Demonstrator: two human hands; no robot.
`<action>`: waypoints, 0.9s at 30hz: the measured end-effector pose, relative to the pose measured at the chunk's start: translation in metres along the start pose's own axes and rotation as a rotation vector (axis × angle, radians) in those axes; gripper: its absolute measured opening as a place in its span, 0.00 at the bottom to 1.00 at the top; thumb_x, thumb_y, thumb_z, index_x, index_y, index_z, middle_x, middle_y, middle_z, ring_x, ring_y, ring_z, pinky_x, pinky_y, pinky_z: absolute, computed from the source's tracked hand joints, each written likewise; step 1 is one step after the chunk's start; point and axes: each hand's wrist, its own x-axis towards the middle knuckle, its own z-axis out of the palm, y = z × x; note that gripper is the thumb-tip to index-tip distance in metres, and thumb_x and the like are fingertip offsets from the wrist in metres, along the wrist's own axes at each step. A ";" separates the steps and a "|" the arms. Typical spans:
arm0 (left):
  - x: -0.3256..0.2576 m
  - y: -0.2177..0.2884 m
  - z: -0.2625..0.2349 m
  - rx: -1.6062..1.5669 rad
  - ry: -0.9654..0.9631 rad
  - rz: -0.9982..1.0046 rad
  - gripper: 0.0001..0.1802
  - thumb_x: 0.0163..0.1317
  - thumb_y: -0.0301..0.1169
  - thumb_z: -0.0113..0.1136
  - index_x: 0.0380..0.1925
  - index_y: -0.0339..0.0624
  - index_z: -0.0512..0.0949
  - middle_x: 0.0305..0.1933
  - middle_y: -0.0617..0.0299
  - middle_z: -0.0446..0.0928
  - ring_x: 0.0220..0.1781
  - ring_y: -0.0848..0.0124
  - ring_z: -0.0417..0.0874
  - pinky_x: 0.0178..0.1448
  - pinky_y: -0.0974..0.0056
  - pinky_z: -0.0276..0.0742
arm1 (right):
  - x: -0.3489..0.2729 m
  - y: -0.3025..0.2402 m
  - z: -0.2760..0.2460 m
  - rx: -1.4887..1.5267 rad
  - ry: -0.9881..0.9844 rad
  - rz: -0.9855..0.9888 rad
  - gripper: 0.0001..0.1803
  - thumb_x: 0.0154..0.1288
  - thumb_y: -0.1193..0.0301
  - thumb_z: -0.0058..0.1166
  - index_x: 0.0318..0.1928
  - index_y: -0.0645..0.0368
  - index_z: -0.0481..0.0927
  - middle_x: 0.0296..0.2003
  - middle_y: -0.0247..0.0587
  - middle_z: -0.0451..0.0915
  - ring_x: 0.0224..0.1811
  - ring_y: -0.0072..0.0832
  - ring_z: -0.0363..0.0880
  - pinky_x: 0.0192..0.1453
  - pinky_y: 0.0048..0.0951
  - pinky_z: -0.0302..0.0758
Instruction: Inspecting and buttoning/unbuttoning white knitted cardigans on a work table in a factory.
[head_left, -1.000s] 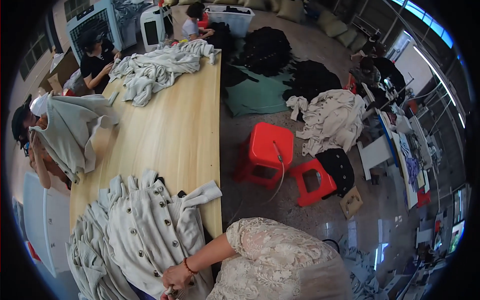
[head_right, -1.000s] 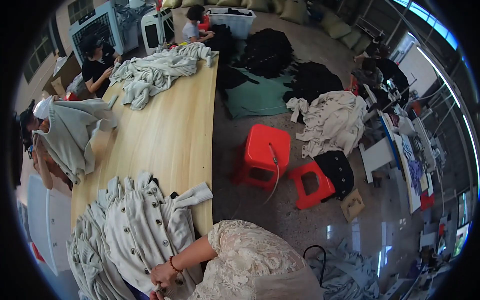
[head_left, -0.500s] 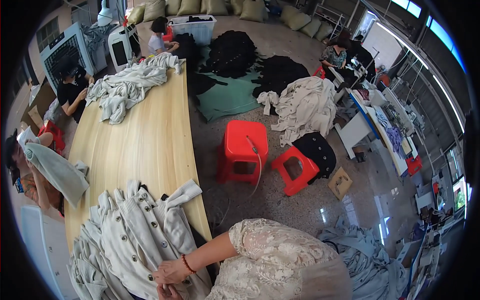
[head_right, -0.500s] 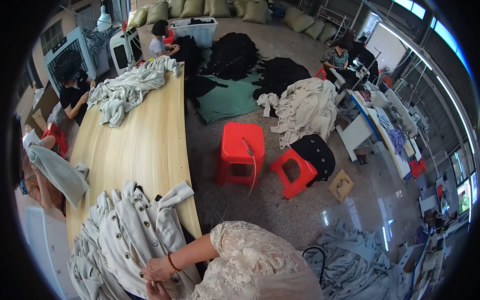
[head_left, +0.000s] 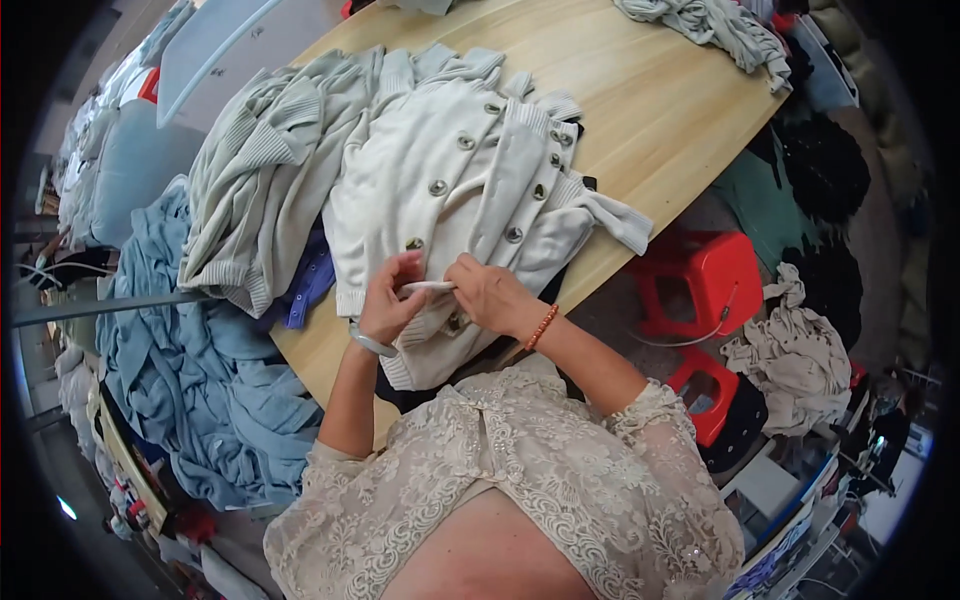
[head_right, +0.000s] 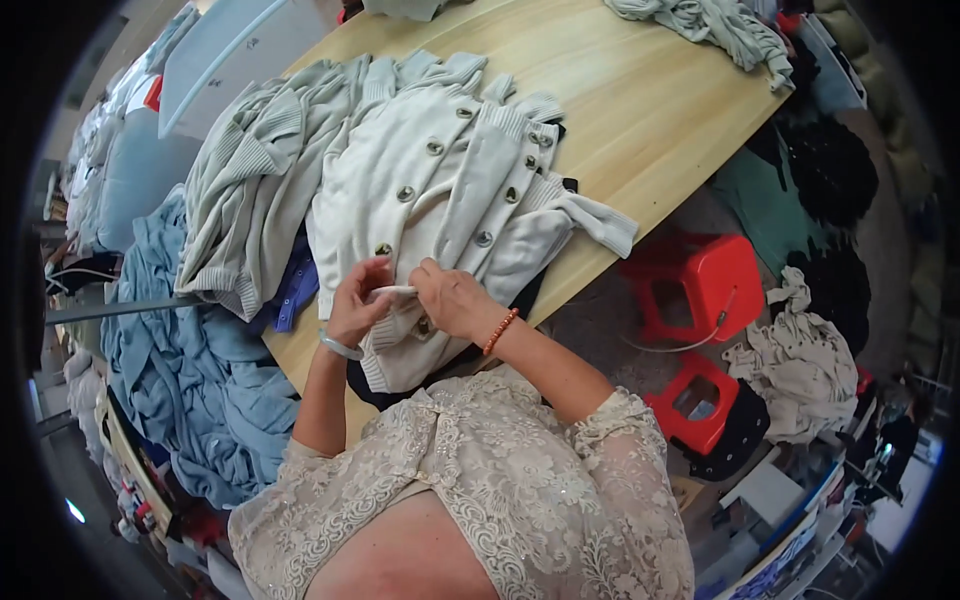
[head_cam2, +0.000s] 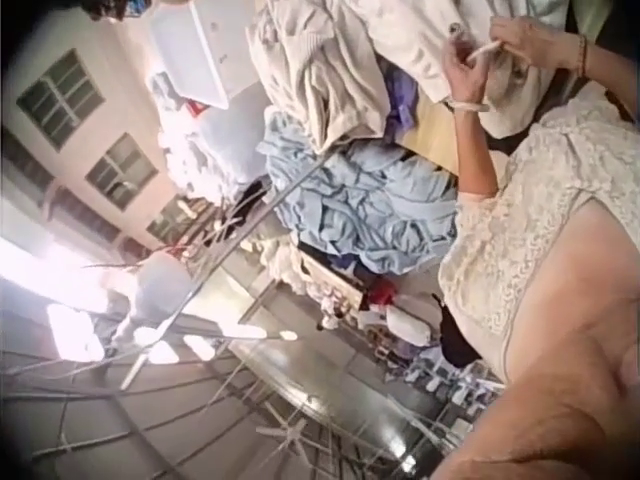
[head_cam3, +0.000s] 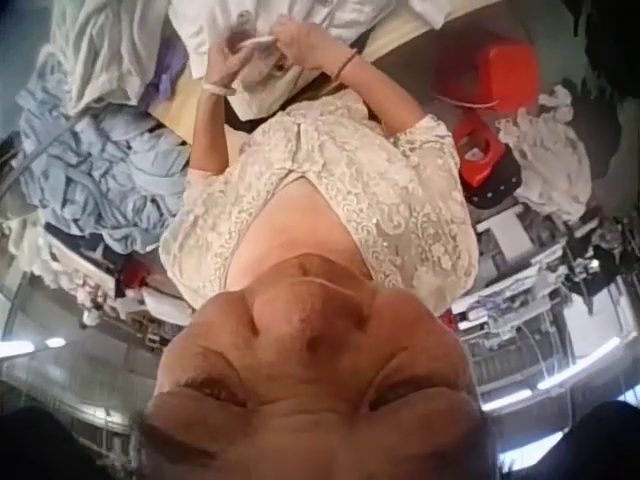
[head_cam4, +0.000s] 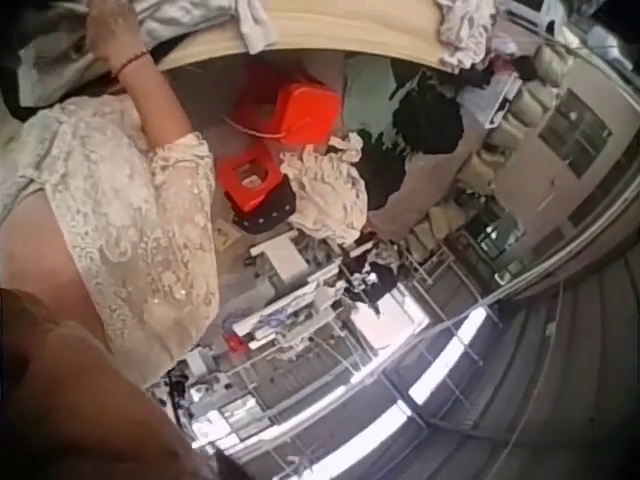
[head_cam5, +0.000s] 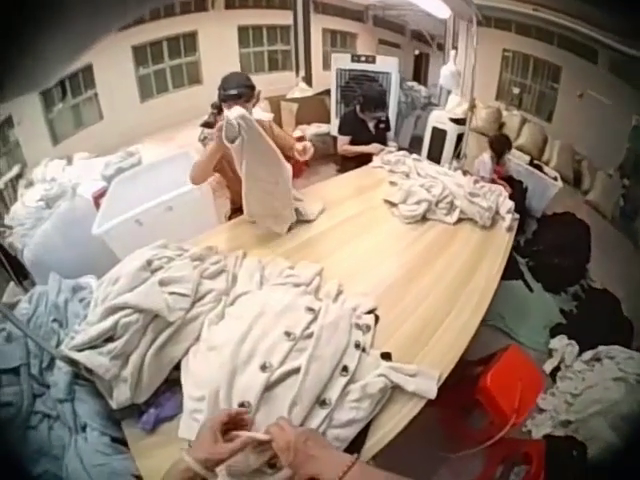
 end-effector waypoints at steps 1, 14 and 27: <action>0.005 0.000 -0.003 -0.087 0.080 0.013 0.25 0.55 0.23 0.62 0.56 0.39 0.71 0.43 0.60 0.75 0.42 0.74 0.78 0.46 0.68 0.77 | 0.003 0.000 -0.001 0.023 0.038 -0.050 0.09 0.59 0.74 0.53 0.40 0.58 0.69 0.36 0.46 0.70 0.33 0.48 0.77 0.36 0.41 0.76; 0.035 0.010 0.002 -0.164 0.061 -0.079 0.07 0.58 0.27 0.66 0.32 0.33 0.80 0.29 0.65 0.81 0.27 0.83 0.76 0.31 0.76 0.72 | 0.027 -0.009 -0.004 -0.061 0.094 -0.015 0.15 0.55 0.74 0.57 0.42 0.58 0.69 0.34 0.45 0.74 0.35 0.47 0.79 0.38 0.44 0.76; 0.012 0.025 0.001 0.334 -0.010 0.184 0.17 0.55 0.16 0.54 0.46 0.33 0.79 0.40 0.57 0.79 0.42 0.70 0.79 0.50 0.69 0.74 | 0.033 0.009 -0.011 0.023 -0.076 -0.018 0.18 0.59 0.72 0.54 0.49 0.62 0.70 0.36 0.51 0.73 0.39 0.50 0.78 0.42 0.44 0.76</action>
